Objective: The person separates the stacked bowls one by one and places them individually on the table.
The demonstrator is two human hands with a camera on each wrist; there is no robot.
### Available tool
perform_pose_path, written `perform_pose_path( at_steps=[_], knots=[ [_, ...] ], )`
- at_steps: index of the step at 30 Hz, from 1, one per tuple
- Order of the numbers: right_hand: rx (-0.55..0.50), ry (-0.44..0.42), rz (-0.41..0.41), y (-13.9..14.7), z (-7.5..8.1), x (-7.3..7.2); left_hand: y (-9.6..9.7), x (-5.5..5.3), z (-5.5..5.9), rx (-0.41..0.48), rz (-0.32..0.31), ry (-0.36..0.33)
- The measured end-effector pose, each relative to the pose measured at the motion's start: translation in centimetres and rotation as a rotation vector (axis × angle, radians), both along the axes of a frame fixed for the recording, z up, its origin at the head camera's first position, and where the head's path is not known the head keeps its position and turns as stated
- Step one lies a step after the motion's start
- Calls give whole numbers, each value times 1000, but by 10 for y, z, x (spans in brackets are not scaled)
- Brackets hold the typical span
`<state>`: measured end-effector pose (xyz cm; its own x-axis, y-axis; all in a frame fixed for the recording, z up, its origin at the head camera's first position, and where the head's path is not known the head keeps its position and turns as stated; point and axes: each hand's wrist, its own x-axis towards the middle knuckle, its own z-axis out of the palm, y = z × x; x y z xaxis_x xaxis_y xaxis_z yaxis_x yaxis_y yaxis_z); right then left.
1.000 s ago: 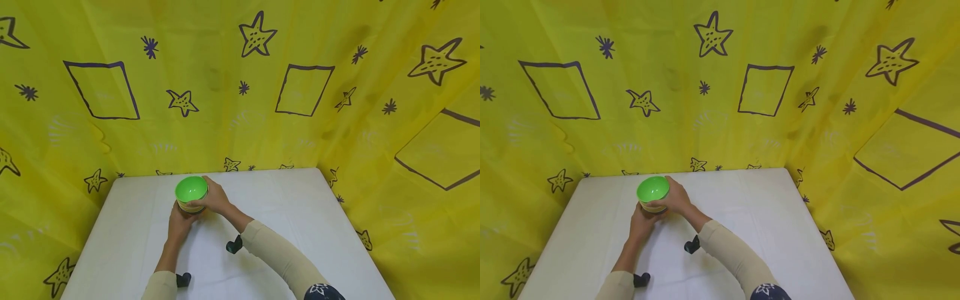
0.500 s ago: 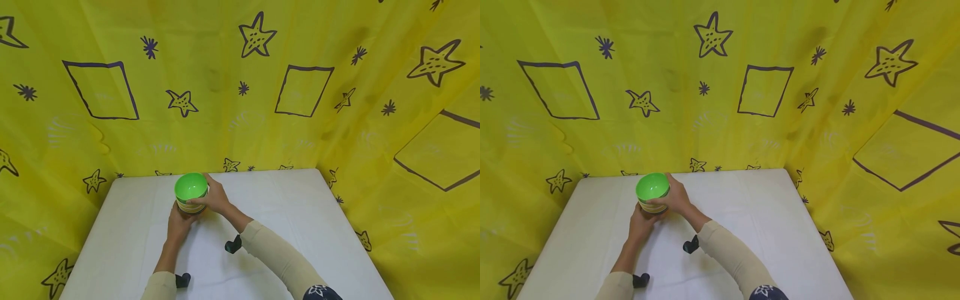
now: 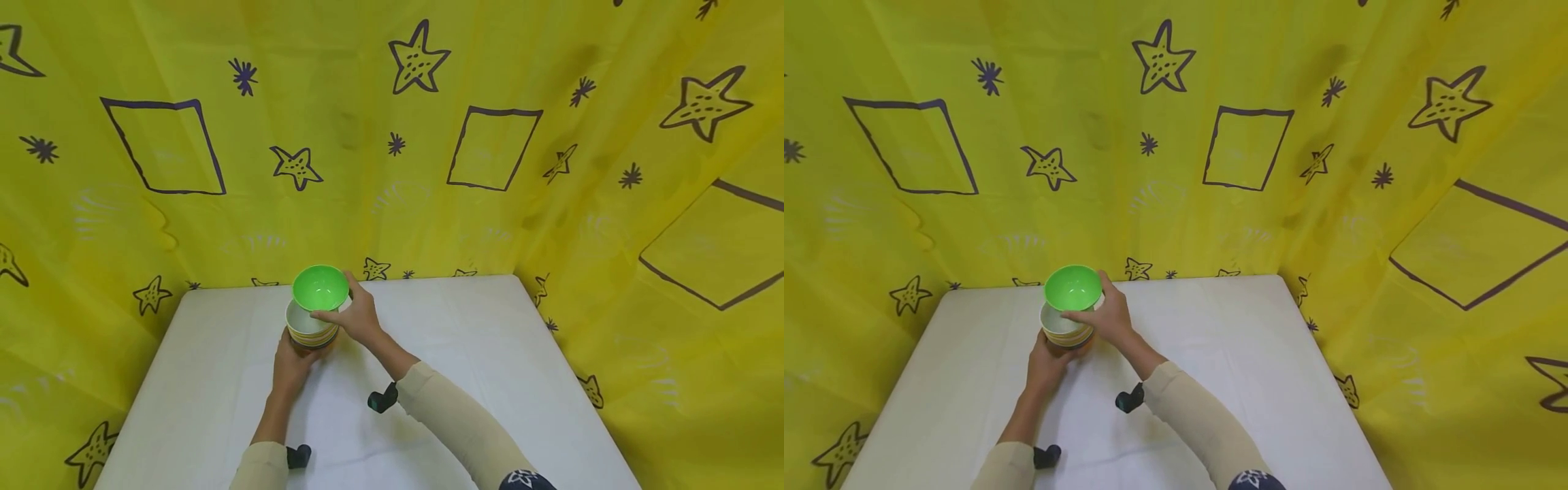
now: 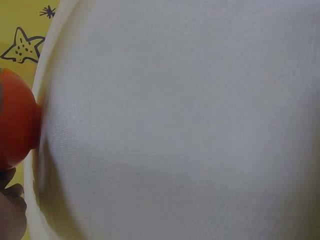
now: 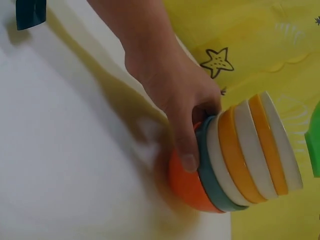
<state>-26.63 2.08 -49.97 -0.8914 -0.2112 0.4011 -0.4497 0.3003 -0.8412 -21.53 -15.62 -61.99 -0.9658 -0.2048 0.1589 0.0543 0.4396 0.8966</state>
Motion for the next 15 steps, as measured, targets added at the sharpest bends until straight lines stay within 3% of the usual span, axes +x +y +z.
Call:
perform_pose_path(
  at_steps=[4,8,15],
  knots=[
    [-45,31,-57,10,-1,-5,1,-1,1,-1,-3,-5],
    [-81,1,-97,24,-6,-7,2,0,3,24,-10,-5],
    [-87,-64,-156,50,-31,-1,3,4,7,19,-6,-11]
  ],
)
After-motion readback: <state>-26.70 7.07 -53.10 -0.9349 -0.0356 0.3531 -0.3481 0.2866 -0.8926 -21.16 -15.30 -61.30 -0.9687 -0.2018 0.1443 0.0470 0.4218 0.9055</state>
